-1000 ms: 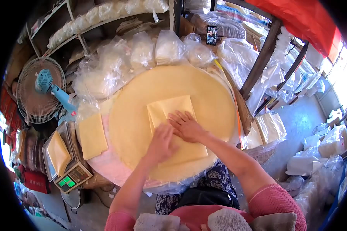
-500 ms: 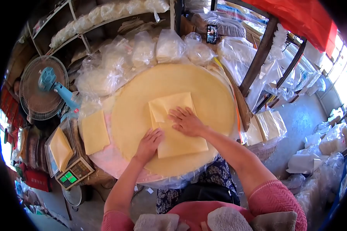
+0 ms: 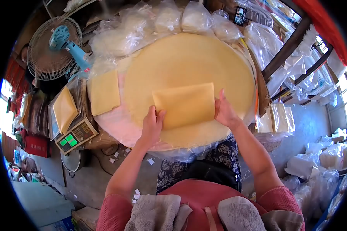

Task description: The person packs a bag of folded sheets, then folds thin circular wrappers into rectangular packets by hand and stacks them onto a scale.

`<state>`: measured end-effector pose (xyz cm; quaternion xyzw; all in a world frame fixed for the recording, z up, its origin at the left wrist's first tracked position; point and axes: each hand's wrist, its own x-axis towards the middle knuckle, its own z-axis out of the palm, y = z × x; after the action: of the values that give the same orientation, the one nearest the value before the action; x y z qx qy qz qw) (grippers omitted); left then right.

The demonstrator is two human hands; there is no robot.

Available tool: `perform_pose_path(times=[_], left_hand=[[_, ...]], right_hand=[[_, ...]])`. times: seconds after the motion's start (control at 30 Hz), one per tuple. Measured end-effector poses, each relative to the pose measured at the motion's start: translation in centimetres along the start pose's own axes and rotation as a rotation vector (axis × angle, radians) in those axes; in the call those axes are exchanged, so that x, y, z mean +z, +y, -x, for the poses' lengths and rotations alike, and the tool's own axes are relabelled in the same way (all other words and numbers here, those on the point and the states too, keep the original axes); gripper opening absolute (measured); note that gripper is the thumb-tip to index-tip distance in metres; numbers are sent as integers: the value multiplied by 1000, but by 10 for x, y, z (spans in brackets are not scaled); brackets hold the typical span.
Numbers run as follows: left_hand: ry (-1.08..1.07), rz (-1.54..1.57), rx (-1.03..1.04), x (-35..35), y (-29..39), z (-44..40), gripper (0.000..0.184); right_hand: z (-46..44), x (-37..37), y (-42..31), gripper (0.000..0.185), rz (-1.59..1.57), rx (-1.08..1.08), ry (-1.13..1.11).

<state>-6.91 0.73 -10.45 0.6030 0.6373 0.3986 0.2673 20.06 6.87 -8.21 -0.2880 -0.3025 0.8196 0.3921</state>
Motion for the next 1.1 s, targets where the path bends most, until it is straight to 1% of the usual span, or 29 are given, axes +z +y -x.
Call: perform_pose_path(times=[0.07, 0.1, 0.17, 0.2, 0.27, 0.3, 0.37, 0.4, 0.47, 0.5, 0.53, 0.6, 0.67, 0.73, 0.8, 0.9, 1.0, 1.1], left_hand=[[17, -4, -10, 5, -10, -8, 25], [23, -7, -14, 7, -13, -9, 25], [66, 178, -89, 10, -17, -8, 28], [89, 271, -126, 10, -18, -7, 29], [95, 306, -180, 4, -10, 1, 34], [99, 324, -208, 2, -7, 5, 37], [179, 43, -71, 5, -7, 8, 43], [217, -98, -3, 8, -7, 8, 46], [285, -319, 324, 12, 7, -9, 51], [317, -432, 486, 15, 14, -19, 53], [242, -494, 451, 22, 17, -27, 56], [104, -621, 372, 40, 15, -41, 61], [-38, -686, 289, 51, 0, -43, 62], [-17, -678, 302, 56, -6, -44, 63], [-70, -743, 256, 52, 1, -41, 64], [-51, -711, 256, 50, -2, -39, 64], [-52, -690, 255, 51, 1, -37, 65], [-25, -638, 272, 54, -2, -40, 64]], right_hand=[[-4, 8, 3, 42, 193, -94, 105], [-9, 4, 6, 39, 455, -105, 230], [-27, -16, 20, 36, 977, -123, 480], [-35, -25, 28, 35, 1002, -170, 529], [-49, -34, 41, 36, 1049, -265, 625], [-49, -28, 40, 35, 1101, -280, 648], [-44, -13, 37, 34, 1206, -309, 692], [-45, -15, 40, 33, 1198, -349, 710], [-50, -19, 50, 31, 1183, -423, 739], [-50, -18, 51, 30, 1206, -412, 748], [-50, -17, 51, 31, 1228, -404, 757], [-47, -17, 50, 37, 1311, -412, 767], [-44, -13, 49, 48, 1431, -460, 730], [-33, 8, 42, 63, 1628, -585, 615], [-34, 29, 34, 63, 1830, -652, 440], [-46, 17, 50, 55, 2216, -407, 299], [-44, 20, 50, 51, 2197, -423, 290], [-46, 14, 49, 51, 2143, -418, 265]])
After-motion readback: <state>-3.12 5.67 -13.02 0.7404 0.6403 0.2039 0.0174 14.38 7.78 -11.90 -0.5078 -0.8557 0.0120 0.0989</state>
